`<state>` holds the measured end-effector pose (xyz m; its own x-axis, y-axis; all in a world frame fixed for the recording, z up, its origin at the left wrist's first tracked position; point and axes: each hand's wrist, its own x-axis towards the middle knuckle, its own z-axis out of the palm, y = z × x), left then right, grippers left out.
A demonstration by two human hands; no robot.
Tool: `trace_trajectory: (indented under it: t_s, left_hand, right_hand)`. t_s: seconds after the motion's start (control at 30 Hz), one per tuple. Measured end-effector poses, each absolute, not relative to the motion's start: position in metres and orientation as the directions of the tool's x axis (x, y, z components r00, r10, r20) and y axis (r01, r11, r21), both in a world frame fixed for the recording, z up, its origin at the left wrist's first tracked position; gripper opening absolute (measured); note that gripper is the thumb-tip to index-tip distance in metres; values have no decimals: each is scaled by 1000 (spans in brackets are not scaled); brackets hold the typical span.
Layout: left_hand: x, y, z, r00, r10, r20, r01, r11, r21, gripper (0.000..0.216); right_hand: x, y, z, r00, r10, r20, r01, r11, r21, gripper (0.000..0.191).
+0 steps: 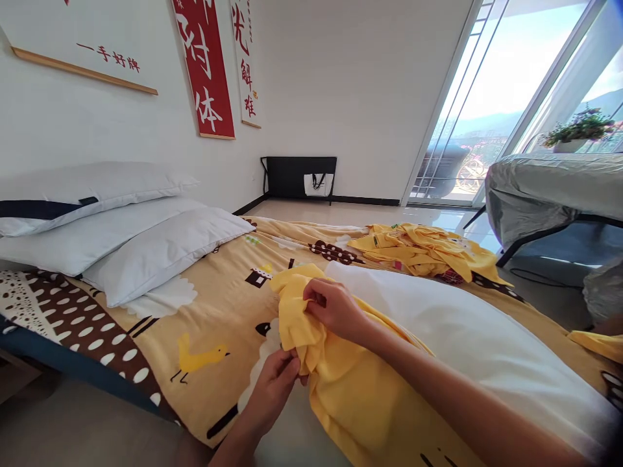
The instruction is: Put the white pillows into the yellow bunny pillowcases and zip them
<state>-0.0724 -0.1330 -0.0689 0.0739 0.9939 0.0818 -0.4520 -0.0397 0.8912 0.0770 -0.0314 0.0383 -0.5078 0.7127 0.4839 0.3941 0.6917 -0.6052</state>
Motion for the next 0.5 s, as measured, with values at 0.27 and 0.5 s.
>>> trace_trajectory:
  t_s: [0.27,0.5]
  left_hand:
    - [-95,-122,-35,-126,992,2,-572,-75,817,41]
    - [-100,-128,-20,98,975,-198,-599,217,771,30]
  right_hand:
    - [63,-50,43,-637,590,496,251,767,-591,7]
    - [47,-69,25,-739,332,586,165,933,-321,18]
